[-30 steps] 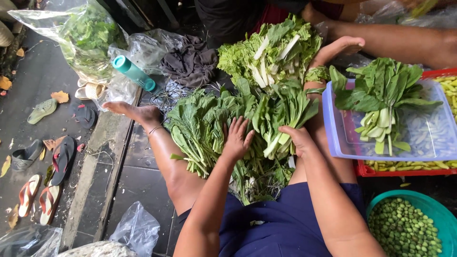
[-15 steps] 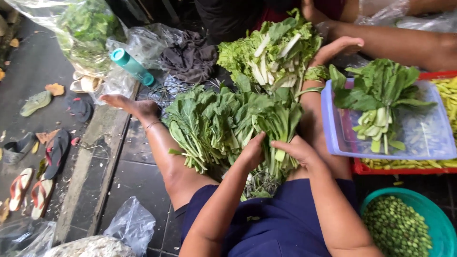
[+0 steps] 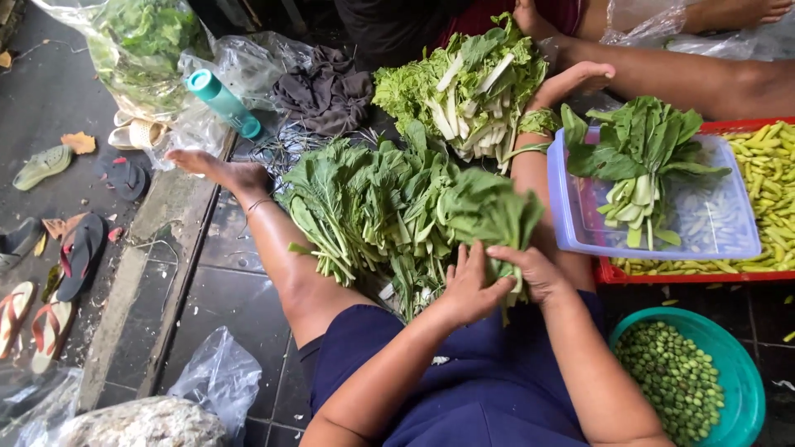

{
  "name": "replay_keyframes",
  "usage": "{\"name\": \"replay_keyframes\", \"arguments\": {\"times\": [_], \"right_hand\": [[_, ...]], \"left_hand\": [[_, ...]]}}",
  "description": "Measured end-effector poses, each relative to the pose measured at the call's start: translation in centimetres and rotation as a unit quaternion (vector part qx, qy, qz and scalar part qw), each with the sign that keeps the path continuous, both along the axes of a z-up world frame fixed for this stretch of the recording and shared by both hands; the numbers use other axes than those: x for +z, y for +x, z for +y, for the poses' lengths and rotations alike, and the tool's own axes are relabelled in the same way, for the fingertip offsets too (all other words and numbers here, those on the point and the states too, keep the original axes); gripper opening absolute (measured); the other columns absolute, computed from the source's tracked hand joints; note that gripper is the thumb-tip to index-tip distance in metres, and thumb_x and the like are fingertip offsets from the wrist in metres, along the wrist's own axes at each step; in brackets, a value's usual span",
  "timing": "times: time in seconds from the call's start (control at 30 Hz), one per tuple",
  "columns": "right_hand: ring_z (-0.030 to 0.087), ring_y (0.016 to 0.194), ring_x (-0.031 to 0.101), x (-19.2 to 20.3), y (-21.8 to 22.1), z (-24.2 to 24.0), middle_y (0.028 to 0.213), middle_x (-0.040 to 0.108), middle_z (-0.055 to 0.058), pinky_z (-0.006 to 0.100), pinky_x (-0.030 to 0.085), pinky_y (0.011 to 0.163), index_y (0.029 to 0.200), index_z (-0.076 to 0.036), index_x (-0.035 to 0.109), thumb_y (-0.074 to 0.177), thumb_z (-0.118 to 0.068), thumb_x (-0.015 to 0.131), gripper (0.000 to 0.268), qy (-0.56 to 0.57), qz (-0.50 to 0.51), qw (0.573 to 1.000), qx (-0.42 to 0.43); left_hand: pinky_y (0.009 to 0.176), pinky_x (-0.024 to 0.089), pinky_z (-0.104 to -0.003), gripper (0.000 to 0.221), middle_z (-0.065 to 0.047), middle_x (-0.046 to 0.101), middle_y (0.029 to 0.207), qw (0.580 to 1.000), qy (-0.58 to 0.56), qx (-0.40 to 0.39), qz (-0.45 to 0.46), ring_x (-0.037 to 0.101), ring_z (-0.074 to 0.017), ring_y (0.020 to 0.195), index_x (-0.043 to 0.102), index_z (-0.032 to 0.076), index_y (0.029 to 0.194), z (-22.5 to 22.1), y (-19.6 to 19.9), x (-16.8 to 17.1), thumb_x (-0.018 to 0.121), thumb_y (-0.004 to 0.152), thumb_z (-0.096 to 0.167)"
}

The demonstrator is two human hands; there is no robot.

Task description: Sorting and bundling green leafy vegetables into a plastic container while sitting on the floor.

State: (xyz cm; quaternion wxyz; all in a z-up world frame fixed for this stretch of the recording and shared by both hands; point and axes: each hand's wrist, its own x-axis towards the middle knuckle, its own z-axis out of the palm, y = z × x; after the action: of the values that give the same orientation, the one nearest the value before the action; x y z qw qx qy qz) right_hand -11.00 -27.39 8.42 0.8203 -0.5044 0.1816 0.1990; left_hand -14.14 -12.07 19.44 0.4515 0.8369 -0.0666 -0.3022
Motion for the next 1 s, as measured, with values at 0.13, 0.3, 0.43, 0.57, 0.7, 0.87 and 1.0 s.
{"name": "replay_keyframes", "arguments": {"times": [0.13,0.3,0.43,0.57,0.7,0.87,1.0], "right_hand": [[0.025,0.094,0.073,2.8,-1.1,-2.7,0.123,0.070,0.018,0.037,0.062,0.070,0.134,-0.002,0.061,0.083,-0.006,0.077,0.054,0.010,-0.049,0.999,-0.010],[0.041,0.111,0.064,1.1,-5.0,-4.4,0.132,0.063,0.023,0.067,0.045,0.099,0.142,0.001,0.055,0.077,0.000,0.068,0.066,0.084,0.065,0.994,-0.023],[0.044,0.107,0.066,-2.0,-7.8,-4.1,0.124,0.066,0.023,0.066,0.049,0.095,0.140,0.000,0.057,0.080,0.001,0.066,0.061,0.110,0.088,0.990,-0.019],[0.044,0.110,0.065,-2.2,-8.4,-3.6,0.127,0.065,0.024,0.064,0.048,0.098,0.143,-0.002,0.054,0.083,0.000,0.064,0.060,0.125,0.073,0.989,-0.028],[0.042,0.113,0.064,-2.8,-8.9,-3.5,0.129,0.065,0.021,0.064,0.048,0.100,0.142,-0.004,0.055,0.086,-0.006,0.064,0.058,0.154,0.076,0.984,-0.040],[0.042,0.108,0.068,-1.5,-8.5,-1.7,0.122,0.069,0.023,0.062,0.052,0.096,0.137,-0.002,0.059,0.077,-0.004,0.072,0.062,0.183,0.015,0.983,-0.029],[0.032,0.095,0.072,-3.3,-8.3,-1.7,0.112,0.073,0.019,0.053,0.055,0.096,0.130,-0.003,0.061,0.082,-0.021,0.071,0.053,0.180,0.094,0.977,-0.067]], "left_hand": [[0.121,0.002,-0.066,0.114,-0.039,0.003,0.163,0.994,-0.091,0.001,-0.062,0.000,-0.0483,0.155,0.003,-0.005,0.161,-0.6,-2.6,1.3,0.056,0.087,0.063],[0.118,0.017,-0.040,0.129,-0.017,0.025,0.143,0.742,-0.513,0.242,0.357,0.028,-0.0210,0.124,-0.006,-0.007,0.162,-0.2,-2.5,-0.4,0.061,0.092,0.078],[0.125,0.005,-0.057,0.130,-0.042,-0.011,0.161,0.757,-0.491,0.271,0.336,-0.004,-0.0497,0.153,-0.009,-0.007,0.159,-0.6,-2.7,3.4,0.060,0.088,0.078],[0.086,0.045,-0.050,0.071,-0.027,0.045,0.131,0.763,-0.458,0.396,0.226,0.055,-0.0393,0.110,0.046,-0.002,0.136,-1.3,-2.2,-9.7,0.069,0.095,0.051],[0.073,0.051,-0.046,0.059,-0.022,0.057,0.114,0.762,-0.461,0.431,0.145,0.064,-0.0336,0.088,0.058,-0.003,0.130,-2.0,-2.2,-14.2,0.074,0.093,0.041],[0.103,0.048,-0.051,0.057,-0.025,0.061,0.132,0.832,-0.412,0.372,-0.002,0.057,-0.0297,0.121,0.053,0.001,0.142,-1.0,-3.8,-5.1,0.069,0.099,0.036],[0.123,0.026,-0.050,0.081,-0.030,0.042,0.154,0.908,-0.301,0.290,-0.005,0.036,-0.0351,0.148,0.038,-0.004,0.153,-0.8,-3.5,3.6,0.053,0.100,0.056]]}}
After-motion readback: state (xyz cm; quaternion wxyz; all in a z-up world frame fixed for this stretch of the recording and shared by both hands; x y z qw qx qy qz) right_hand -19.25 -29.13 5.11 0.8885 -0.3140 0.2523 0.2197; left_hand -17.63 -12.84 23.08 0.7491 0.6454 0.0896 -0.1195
